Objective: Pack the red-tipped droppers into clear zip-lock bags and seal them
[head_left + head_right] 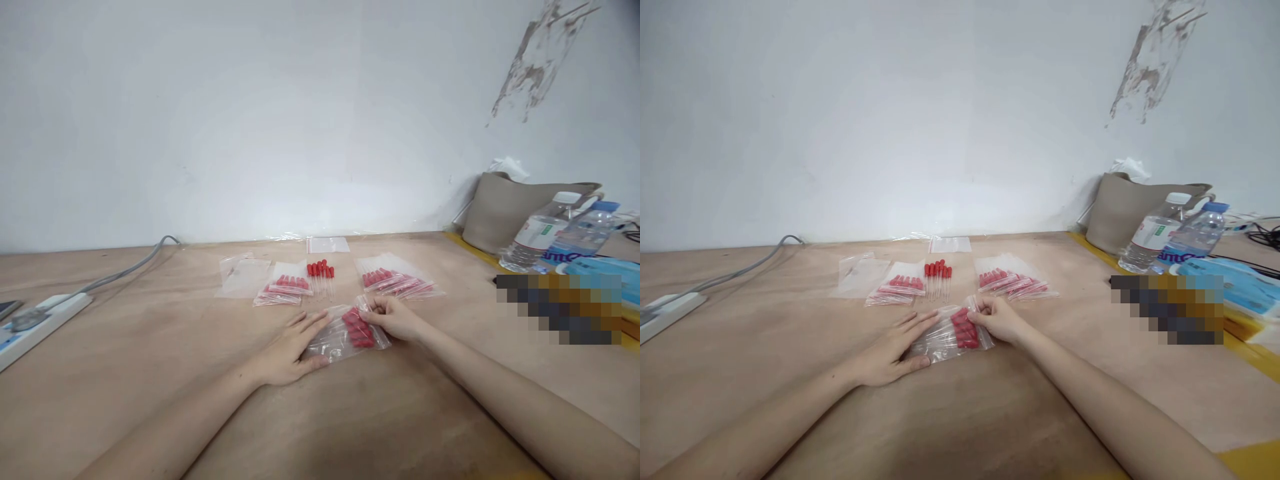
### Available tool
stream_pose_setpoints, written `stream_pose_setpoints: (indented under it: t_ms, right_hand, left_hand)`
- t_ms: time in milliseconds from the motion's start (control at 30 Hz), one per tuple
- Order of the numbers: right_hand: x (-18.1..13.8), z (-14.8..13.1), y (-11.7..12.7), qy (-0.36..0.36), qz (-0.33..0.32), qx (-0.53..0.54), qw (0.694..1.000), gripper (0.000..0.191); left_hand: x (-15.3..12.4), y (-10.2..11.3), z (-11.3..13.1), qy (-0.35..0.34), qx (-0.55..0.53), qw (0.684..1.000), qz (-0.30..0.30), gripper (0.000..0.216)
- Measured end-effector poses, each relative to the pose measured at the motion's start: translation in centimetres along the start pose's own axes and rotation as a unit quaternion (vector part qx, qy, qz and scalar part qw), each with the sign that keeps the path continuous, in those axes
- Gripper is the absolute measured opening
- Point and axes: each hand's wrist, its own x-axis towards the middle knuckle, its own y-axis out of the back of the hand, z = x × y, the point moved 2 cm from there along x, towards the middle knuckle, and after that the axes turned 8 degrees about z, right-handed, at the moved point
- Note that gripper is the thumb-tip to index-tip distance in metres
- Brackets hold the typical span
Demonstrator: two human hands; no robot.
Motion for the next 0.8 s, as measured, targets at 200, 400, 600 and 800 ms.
stream_pose_setpoints:
  t_ms: [200, 400, 600, 800]
  right_hand:
    - [-0.8, -2.4, 2.9, -0.04, 0.022, 0.143, 0.989, 0.022]
    - [1.4, -4.1, 6.8, 0.009, 0.19, 0.204, 0.96, 0.011]
    - [5.4, -2.8, 4.1, 0.031, 0.299, 0.06, 0.952, 0.015]
    - [5.1, -0.5, 3.3, 0.004, 0.322, -0.09, 0.942, 0.033]
  left_hand:
    - [-0.2, 0.8, -0.9, 0.021, 0.024, 0.987, 0.156, 0.046]
    - [-0.8, 4.5, -8.2, 0.25, 0.196, 0.887, 0.334, 0.034]
    - [-3.1, 6.2, -13.5, 0.389, 0.218, 0.861, 0.246, 0.049]
    - [-3.2, 5.3, -15.4, 0.437, 0.218, 0.855, 0.177, 0.045]
